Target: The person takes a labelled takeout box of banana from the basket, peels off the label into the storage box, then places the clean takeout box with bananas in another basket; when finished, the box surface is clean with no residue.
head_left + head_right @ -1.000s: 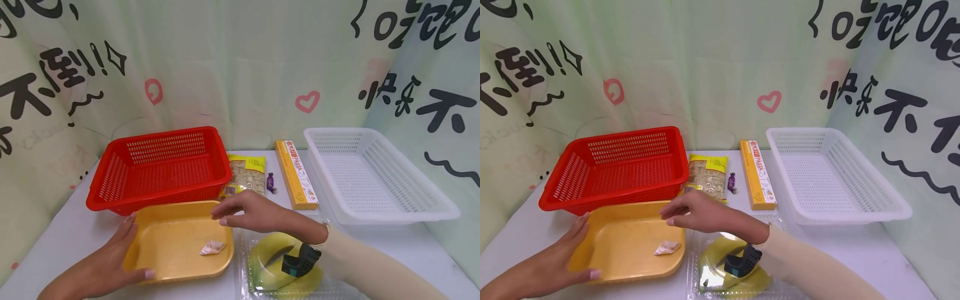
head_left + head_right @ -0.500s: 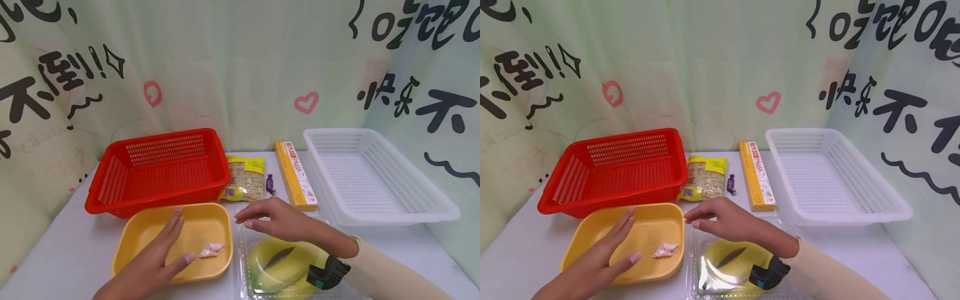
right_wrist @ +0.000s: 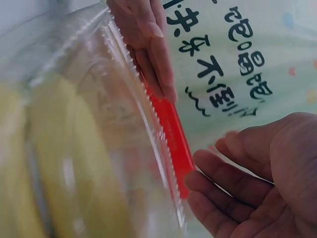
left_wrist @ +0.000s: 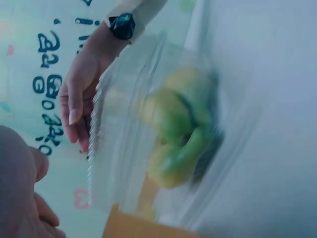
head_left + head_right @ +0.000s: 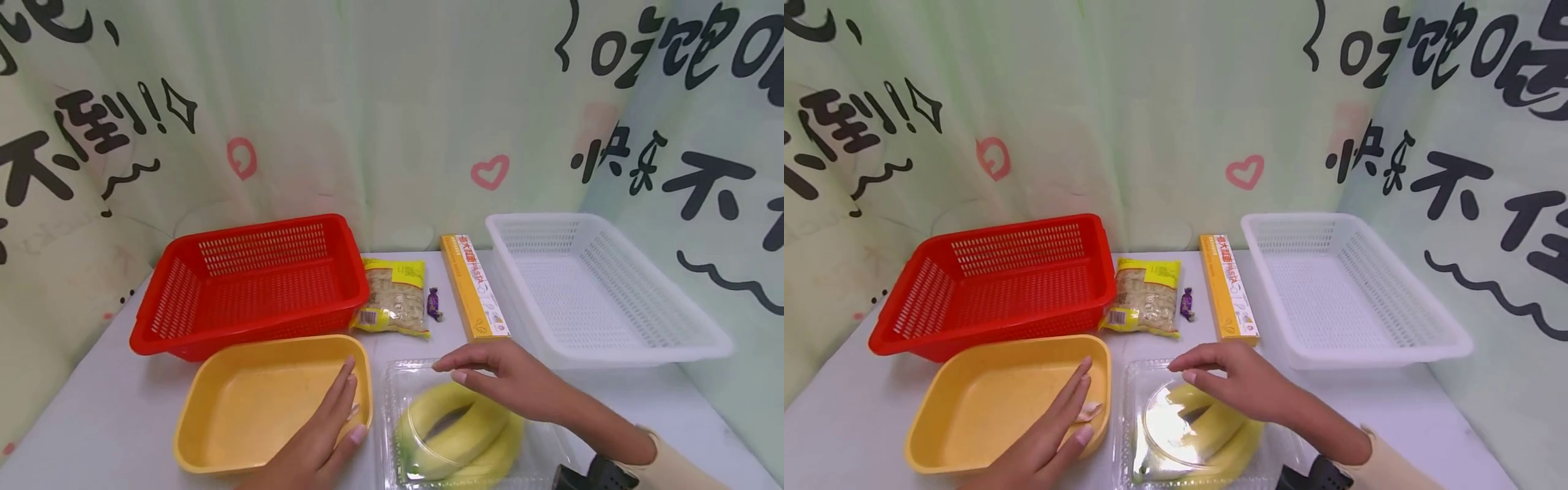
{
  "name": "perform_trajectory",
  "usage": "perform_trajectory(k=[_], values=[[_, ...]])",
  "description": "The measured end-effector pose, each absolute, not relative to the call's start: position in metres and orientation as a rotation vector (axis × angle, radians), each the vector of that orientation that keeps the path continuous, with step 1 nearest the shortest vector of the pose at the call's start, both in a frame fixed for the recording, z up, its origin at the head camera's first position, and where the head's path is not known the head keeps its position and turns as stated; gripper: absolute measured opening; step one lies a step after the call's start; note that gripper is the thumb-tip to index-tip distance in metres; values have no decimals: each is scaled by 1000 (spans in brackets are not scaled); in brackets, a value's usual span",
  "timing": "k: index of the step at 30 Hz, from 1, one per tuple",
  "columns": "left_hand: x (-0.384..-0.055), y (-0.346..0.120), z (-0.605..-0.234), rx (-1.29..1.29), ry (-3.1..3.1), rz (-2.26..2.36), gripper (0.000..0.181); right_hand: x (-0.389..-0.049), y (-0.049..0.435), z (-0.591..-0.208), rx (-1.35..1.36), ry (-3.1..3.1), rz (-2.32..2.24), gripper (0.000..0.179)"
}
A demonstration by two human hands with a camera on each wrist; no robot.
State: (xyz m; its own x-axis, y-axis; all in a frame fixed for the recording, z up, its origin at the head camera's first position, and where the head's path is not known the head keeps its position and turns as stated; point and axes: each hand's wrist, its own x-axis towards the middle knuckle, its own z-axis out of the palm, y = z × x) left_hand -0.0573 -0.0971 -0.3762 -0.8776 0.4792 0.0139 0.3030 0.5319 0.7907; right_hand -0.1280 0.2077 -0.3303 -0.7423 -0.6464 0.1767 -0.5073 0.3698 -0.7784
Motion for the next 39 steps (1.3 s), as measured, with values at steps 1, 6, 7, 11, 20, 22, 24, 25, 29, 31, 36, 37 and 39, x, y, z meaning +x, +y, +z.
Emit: perform_trajectory(k=[1, 6, 7, 11, 20, 22, 24, 25, 29, 31, 36, 37, 39], values=[[-56, -94, -379, 670, 2568, 1286, 69, -126, 213, -332, -1035, 2487, -1315, 22], [-49, -80, -386, 641, 2563, 1437, 66, -115, 237, -342, -946, 2764, -1299, 23], [-47, -78, -386, 628, 2559, 1471, 65, -114, 241, -343, -923, 2818, -1309, 24], [-42, -68, -388, 608, 2510, 1562, 66, -110, 256, -349, -853, 2968, -1358, 28], [-44, -55, -420, 1085, 2610, 1677, 78, -90, 284, -365, -868, 2985, -1157, 54], [-51, -55, -433, 1370, 2599, 1705, 81, -86, 292, -366, -841, 2923, -1111, 64], [-56, -54, -444, 1585, 2568, 1729, 81, -83, 300, -366, -792, 2824, -1093, 71], [-57, -54, -448, 1620, 2571, 1724, 81, -82, 303, -366, -768, 2768, -1097, 74], [-56, -51, -456, 1670, 2663, 1682, 79, -81, 315, -371, -801, 2577, -1135, 89], [-55, -50, -456, 1665, 2705, 1659, 79, -80, 319, -375, -797, 2440, -1215, 96], [-52, -48, -453, 1640, 2768, 1613, 77, -79, 328, -384, -689, 2285, -1249, 114], [-52, -49, -453, 1648, 2776, 1607, 76, -79, 329, -385, -676, 2281, -1232, 119], [-51, -49, -453, 1665, 2786, 1602, 75, -79, 331, -387, -706, 2281, -1210, 125]])
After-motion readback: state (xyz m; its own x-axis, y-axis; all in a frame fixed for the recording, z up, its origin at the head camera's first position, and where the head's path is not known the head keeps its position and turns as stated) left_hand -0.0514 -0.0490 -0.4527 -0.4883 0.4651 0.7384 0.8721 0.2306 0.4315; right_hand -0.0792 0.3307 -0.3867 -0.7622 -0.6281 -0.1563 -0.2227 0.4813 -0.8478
